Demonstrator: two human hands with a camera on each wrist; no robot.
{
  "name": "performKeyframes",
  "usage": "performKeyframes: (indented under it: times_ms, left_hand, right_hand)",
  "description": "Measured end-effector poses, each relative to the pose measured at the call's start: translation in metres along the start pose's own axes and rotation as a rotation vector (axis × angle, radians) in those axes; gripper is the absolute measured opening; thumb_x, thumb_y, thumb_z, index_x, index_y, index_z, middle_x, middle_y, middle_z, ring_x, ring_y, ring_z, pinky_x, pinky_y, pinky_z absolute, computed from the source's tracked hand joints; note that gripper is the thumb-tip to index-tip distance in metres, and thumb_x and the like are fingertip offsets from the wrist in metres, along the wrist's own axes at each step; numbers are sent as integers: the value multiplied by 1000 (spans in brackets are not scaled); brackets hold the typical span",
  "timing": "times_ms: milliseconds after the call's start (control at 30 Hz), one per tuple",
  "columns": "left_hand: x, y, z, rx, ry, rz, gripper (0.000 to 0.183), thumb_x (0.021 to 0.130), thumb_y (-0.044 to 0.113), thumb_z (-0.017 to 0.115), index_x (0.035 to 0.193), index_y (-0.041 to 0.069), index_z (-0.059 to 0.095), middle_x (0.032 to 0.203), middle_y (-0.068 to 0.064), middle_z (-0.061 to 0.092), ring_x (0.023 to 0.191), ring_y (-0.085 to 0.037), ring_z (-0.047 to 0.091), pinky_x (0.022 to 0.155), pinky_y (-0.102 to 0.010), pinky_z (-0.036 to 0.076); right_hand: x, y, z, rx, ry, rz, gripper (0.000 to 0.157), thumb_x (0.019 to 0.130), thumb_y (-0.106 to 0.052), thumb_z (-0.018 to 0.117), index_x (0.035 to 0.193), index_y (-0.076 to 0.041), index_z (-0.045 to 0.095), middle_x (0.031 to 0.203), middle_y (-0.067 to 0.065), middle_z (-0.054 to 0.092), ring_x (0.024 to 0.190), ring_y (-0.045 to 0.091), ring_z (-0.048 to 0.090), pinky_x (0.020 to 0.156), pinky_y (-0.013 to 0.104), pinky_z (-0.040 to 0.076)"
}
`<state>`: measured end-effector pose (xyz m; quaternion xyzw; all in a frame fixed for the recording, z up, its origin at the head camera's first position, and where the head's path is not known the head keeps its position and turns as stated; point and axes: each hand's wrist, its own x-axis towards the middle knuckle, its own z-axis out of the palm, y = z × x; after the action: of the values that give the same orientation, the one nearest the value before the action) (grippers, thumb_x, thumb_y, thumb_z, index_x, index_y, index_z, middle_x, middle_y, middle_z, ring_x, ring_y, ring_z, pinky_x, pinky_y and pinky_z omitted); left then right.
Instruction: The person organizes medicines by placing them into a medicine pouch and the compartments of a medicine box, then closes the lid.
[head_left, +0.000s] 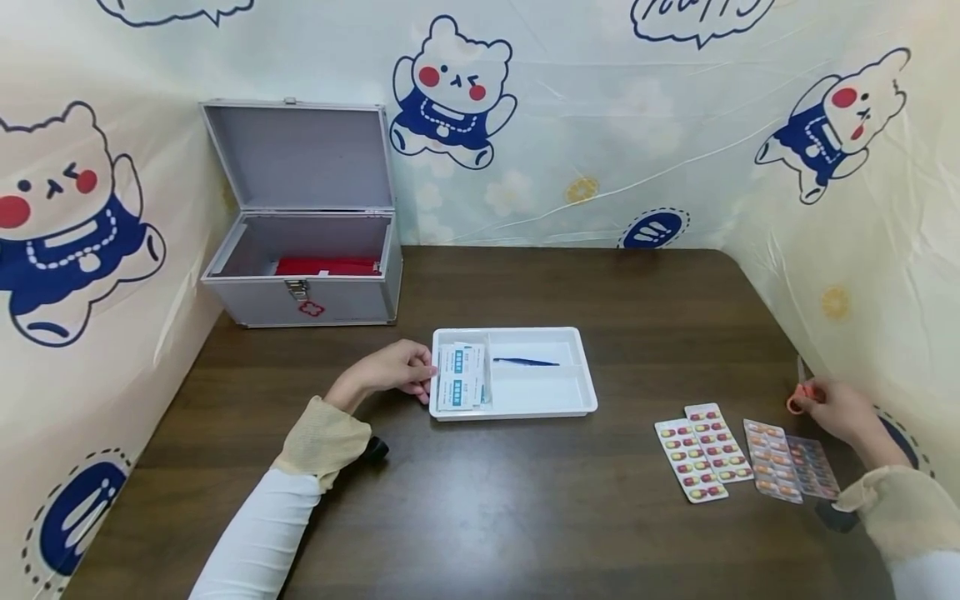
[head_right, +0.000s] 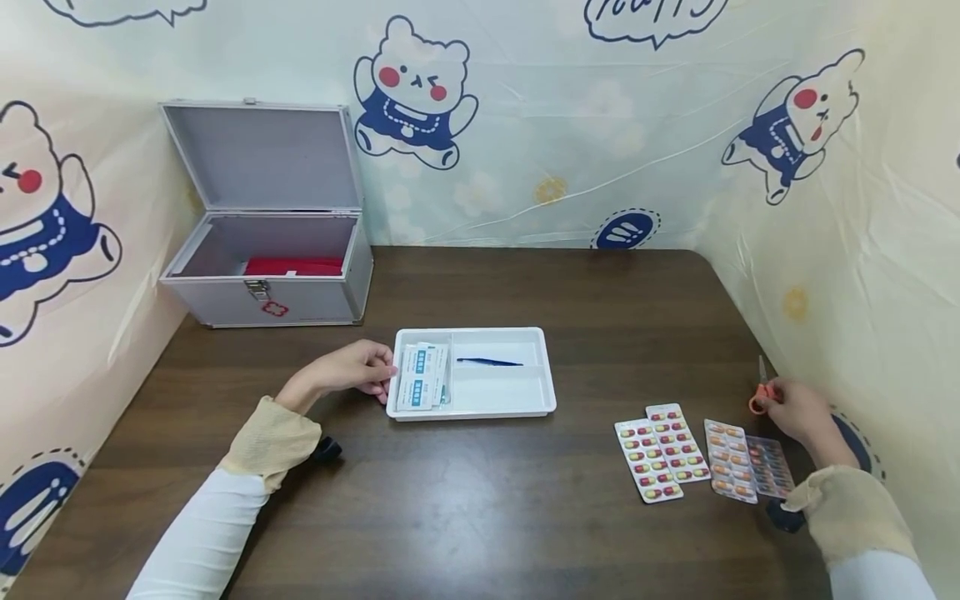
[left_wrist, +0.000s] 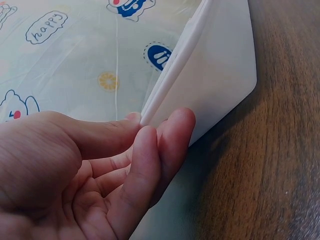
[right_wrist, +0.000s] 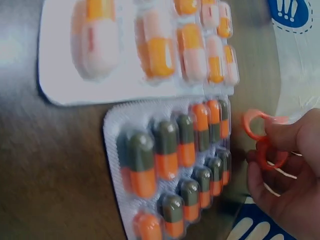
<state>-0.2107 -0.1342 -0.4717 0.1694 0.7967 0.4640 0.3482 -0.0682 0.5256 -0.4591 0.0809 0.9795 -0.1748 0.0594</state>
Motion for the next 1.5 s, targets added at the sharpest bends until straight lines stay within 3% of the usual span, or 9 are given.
performKeyframes:
  times_ms: [200, 400, 667, 1167, 1500]
  left_hand:
    - [1, 0, 0, 18, 20, 22, 12, 99, 7, 59, 98, -5, 60, 78, -8, 69, 65, -12, 67, 64, -23, 58]
    - [1, 1, 1, 31, 46, 17, 12, 98, 6, 61, 97, -5, 62, 78, -8, 69, 64, -12, 65, 64, -23, 58]
    - [0, 1, 1, 24, 45, 20, 11, 98, 5, 60, 96, -5, 61, 78, -8, 68, 64, -12, 65, 64, -23, 58]
    - [1, 1, 0, 23, 32, 23, 11, 98, 4, 59, 98, -7, 60, 77, -9, 69, 63, -12, 66, 63, -22, 58]
    - [1, 1, 1, 22, 33, 22, 13, 99, 6, 60, 97, -7, 60, 77, -9, 68, 63, -12, 67, 63, -23, 58]
  right_hand:
    - [-1, -10, 3, 41, 83, -34, 22, 99, -15, 61, 94, 7, 62, 80, 15, 68, 68, 9, 47, 58, 26, 34]
    - [2, -31, 1, 161, 85, -13, 34, 104, -24, 54, 109, 8, 64, 91, 19, 72, 70, -2, 54, 58, 17, 41]
    - [7, -61, 3, 180, 82, -69, 29, 100, -23, 60, 110, 4, 66, 90, 16, 74, 71, 8, 58, 61, 20, 43]
    - [15, -109, 17, 209, 40, -144, 21, 98, -14, 64, 107, 5, 68, 90, 17, 75, 73, 8, 67, 62, 17, 52]
    - [21, -138, 27, 310, -12, -204, 19, 96, -9, 64, 107, 7, 67, 90, 19, 74, 73, 4, 69, 67, 28, 61]
